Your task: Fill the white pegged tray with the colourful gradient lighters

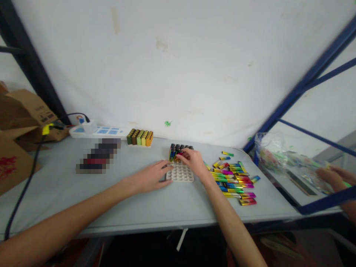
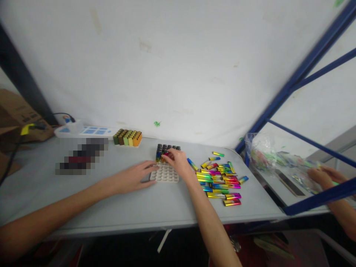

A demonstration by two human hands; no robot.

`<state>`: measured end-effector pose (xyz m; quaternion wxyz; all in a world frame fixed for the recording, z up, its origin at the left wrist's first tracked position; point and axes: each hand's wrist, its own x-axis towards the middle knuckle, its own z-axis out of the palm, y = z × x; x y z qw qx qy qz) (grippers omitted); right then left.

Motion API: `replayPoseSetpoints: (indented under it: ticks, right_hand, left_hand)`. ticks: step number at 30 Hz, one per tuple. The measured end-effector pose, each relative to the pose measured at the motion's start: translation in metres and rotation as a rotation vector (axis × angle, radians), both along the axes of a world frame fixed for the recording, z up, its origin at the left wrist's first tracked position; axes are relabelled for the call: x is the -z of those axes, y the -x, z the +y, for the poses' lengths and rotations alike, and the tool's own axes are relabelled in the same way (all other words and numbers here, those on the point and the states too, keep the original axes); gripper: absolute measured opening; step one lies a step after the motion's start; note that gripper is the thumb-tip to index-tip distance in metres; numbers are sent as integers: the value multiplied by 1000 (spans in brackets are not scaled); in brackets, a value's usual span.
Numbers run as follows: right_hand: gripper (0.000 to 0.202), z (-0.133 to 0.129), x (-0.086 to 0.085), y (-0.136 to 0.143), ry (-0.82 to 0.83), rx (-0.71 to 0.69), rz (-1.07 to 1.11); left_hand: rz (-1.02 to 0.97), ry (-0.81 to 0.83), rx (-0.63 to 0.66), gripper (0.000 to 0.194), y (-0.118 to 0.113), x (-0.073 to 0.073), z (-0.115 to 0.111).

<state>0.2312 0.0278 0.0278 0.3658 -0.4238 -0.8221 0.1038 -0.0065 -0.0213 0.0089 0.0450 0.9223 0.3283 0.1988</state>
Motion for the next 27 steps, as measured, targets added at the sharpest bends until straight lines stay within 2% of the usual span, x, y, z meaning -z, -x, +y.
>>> replayPoseSetpoints:
  ticks: [7, 11, 15, 21, 24, 27]
  right_hand:
    - [23, 0, 0, 2, 132, -61, 8]
    - [27, 0, -2, 2, 97, -47, 9]
    - [33, -2, -12, -7, 39, 17, 82]
    - [23, 2, -25, -55, -27, 230, 57]
    - [16, 4, -20, -83, 15, 342, -152]
    - [23, 4, -10, -99, 151, 419, -364]
  left_hand:
    - [24, 12, -2, 43, -2, -4, -1]
    - [23, 11, -3, 43, -2, -4, -1]
    - [12, 14, 0, 43, -1, -3, -1]
    - [-12, 2, 14, 45, 1, 1, 2]
    - [-4, 3, 14, 45, 1, 1, 1]
    - [1, 0, 12, 45, 1, -1, 1]
